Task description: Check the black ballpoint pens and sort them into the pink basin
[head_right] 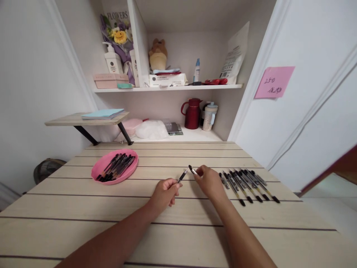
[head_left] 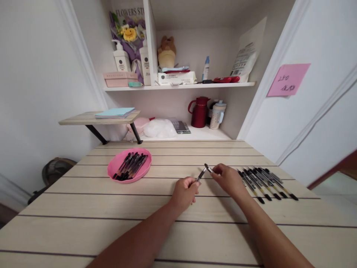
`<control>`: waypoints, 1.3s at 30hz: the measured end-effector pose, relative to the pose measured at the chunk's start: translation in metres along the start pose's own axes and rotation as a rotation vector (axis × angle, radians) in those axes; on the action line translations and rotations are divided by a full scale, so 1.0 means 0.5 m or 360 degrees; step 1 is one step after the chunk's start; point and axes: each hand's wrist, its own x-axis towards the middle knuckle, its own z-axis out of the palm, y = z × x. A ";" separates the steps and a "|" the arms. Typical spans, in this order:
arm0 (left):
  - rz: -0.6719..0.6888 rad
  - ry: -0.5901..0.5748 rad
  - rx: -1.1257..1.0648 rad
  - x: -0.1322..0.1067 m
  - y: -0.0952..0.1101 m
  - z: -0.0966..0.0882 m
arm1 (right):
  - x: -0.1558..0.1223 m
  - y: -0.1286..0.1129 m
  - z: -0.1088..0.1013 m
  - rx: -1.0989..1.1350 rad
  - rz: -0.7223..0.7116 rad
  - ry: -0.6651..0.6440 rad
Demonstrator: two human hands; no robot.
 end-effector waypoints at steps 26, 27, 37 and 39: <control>0.0190 0.0004 0.0201 -0.001 -0.012 0.001 | -0.032 -0.044 -0.005 0.1691 0.0284 -0.0513; 0.0186 0.0013 0.0196 -0.001 -0.012 0.001 | -0.033 -0.045 -0.004 0.1677 0.0277 -0.0530; 0.0259 0.0106 0.0222 -0.001 -0.008 0.001 | -0.038 -0.050 0.010 0.1669 0.0324 -0.0594; 0.0280 0.0135 0.0243 -0.001 -0.006 0.002 | -0.040 -0.052 0.012 0.1670 0.0312 -0.0600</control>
